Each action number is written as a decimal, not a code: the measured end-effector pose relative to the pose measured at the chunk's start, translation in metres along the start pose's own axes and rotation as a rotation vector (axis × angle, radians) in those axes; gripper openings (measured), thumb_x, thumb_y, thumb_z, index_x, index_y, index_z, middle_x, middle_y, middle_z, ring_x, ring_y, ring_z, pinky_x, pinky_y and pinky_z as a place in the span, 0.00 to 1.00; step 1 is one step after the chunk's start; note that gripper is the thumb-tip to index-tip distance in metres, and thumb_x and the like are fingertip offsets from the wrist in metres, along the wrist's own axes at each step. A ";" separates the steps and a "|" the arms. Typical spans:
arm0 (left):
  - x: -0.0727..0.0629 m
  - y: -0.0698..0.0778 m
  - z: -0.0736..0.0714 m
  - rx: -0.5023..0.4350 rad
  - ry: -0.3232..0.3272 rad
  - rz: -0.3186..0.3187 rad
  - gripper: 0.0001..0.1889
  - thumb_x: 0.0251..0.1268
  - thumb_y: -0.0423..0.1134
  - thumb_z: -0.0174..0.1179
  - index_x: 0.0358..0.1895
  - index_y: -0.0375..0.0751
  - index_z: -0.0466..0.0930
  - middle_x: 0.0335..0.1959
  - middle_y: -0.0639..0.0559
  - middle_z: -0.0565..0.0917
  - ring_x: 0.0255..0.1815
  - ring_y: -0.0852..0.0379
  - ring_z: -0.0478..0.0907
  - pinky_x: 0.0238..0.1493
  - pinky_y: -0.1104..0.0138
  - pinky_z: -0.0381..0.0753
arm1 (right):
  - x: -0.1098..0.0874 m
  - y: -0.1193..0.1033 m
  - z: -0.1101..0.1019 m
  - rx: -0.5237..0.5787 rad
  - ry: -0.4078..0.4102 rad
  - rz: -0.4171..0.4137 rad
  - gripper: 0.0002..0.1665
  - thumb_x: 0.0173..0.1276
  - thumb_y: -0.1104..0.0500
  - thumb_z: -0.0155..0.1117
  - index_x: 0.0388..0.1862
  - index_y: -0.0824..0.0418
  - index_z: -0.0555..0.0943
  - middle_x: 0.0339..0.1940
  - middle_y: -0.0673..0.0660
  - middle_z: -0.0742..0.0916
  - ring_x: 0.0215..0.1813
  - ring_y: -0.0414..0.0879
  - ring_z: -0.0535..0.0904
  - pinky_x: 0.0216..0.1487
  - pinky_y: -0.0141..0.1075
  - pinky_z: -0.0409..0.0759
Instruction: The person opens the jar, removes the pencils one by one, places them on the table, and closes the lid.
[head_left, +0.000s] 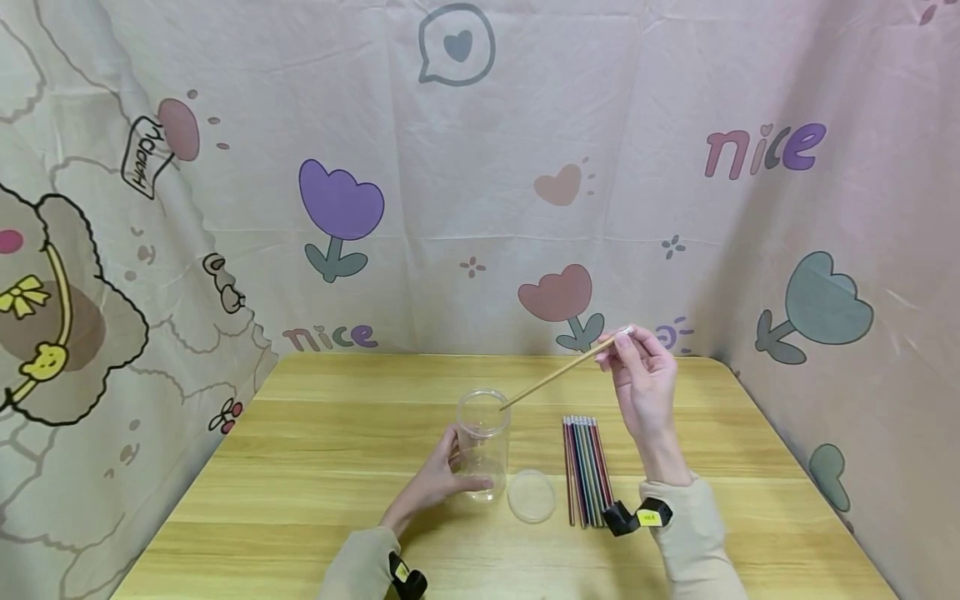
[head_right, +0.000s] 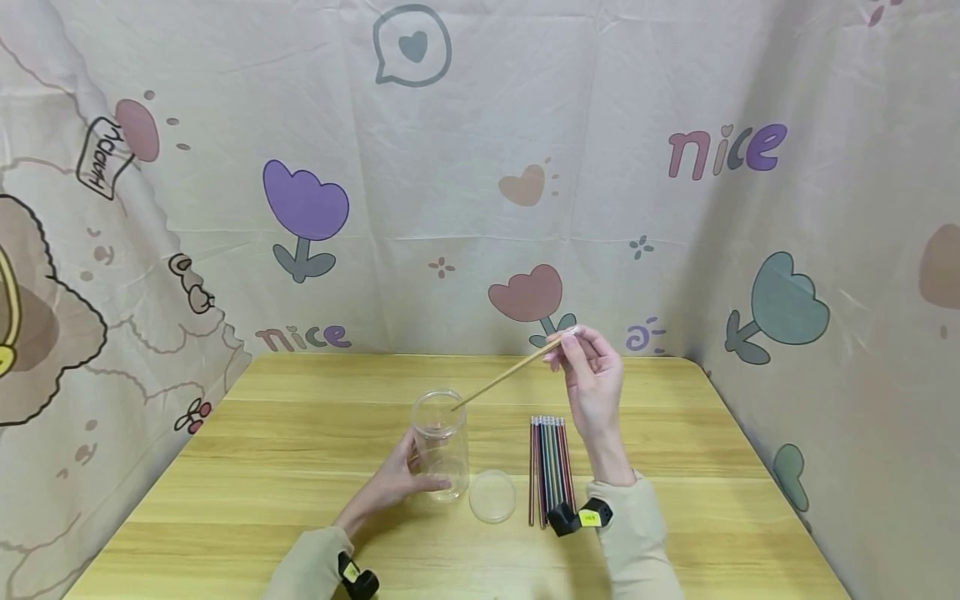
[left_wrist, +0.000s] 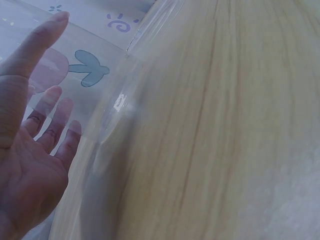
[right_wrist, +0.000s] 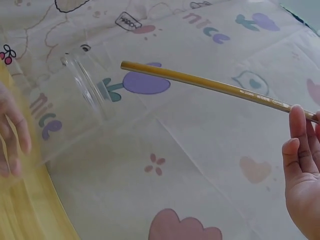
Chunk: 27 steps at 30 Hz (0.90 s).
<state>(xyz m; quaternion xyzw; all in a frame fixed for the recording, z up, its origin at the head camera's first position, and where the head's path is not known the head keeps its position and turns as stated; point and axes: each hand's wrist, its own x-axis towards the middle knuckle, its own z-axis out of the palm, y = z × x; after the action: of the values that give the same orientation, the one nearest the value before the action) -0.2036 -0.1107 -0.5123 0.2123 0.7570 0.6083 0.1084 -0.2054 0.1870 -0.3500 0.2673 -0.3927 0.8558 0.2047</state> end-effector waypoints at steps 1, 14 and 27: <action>0.000 0.000 0.000 0.002 -0.001 0.001 0.54 0.52 0.37 0.77 0.78 0.38 0.48 0.76 0.34 0.64 0.75 0.30 0.63 0.77 0.36 0.61 | 0.000 -0.001 -0.002 0.003 0.015 -0.002 0.04 0.72 0.71 0.59 0.42 0.70 0.80 0.35 0.60 0.90 0.31 0.45 0.85 0.31 0.28 0.85; 0.000 0.001 0.000 0.012 -0.002 -0.008 0.52 0.52 0.38 0.76 0.77 0.41 0.50 0.77 0.35 0.63 0.76 0.30 0.62 0.77 0.36 0.59 | -0.002 -0.007 -0.029 -0.028 0.119 0.044 0.05 0.71 0.72 0.60 0.42 0.68 0.82 0.31 0.59 0.89 0.25 0.43 0.81 0.23 0.26 0.80; -0.001 0.001 0.000 0.024 0.006 -0.001 0.51 0.53 0.39 0.76 0.76 0.43 0.52 0.76 0.35 0.64 0.75 0.30 0.64 0.76 0.35 0.62 | -0.012 -0.001 -0.055 -0.177 0.127 0.116 0.12 0.71 0.73 0.59 0.42 0.65 0.88 0.29 0.55 0.90 0.21 0.39 0.78 0.18 0.24 0.74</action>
<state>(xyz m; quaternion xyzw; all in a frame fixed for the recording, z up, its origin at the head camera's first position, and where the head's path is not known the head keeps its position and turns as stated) -0.2026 -0.1107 -0.5120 0.2115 0.7647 0.5998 0.1038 -0.2116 0.2291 -0.3872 0.1702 -0.4678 0.8434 0.2020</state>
